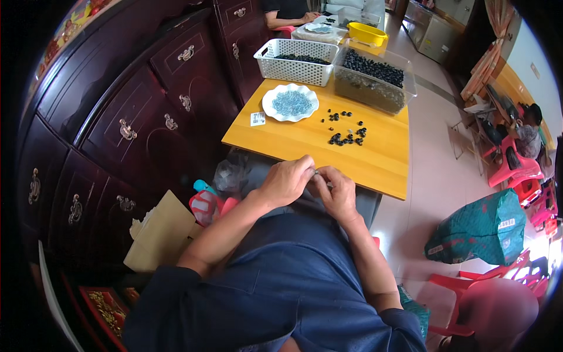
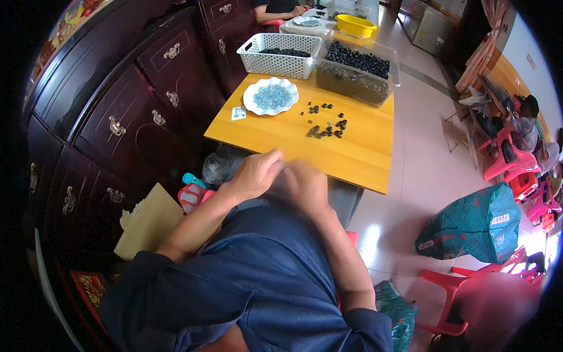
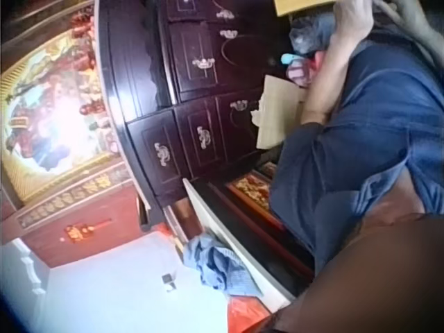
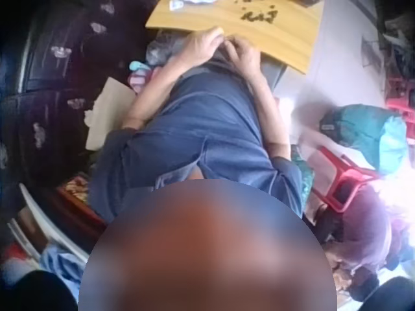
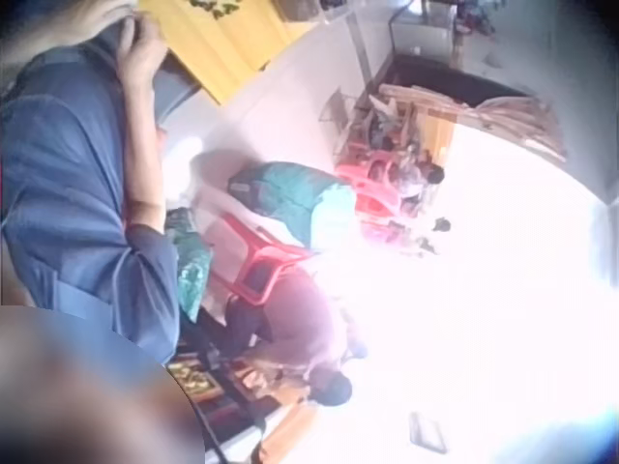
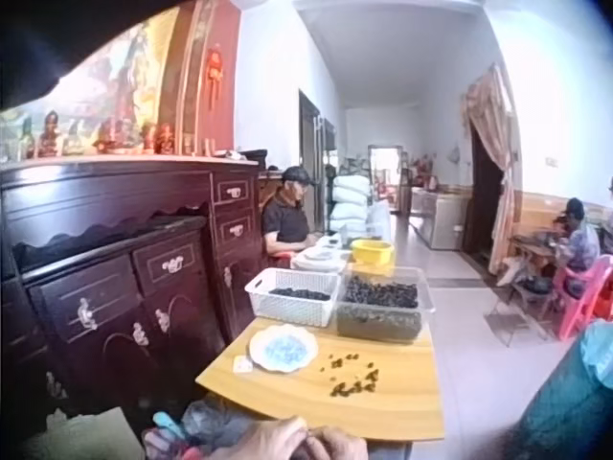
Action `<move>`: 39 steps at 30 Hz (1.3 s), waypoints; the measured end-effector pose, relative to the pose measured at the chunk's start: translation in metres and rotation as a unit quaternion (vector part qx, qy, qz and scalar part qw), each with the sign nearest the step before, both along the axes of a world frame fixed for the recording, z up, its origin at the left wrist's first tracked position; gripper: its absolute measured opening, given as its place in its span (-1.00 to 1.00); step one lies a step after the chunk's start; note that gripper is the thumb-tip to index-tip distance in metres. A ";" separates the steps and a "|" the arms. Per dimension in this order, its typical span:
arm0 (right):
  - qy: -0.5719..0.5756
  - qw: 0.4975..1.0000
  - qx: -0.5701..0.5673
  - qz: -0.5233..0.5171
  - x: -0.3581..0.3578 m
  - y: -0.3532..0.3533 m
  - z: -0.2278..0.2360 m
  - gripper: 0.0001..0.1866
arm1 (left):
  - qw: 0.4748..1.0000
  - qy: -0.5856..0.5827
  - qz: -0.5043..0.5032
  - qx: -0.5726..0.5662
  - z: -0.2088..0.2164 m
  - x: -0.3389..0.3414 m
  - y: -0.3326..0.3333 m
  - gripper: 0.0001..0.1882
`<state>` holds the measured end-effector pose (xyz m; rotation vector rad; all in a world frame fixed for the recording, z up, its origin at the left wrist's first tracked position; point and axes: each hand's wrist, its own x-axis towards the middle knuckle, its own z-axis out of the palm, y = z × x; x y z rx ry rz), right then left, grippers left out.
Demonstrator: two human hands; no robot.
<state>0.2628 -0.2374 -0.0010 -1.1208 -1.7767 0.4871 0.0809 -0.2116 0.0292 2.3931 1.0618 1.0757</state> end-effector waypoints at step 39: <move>0.223 0.924 -0.297 0.094 0.053 0.025 -0.029 -0.71 | 1.000 -0.028 -0.004 -0.001 -0.012 0.002 0.002 -0.91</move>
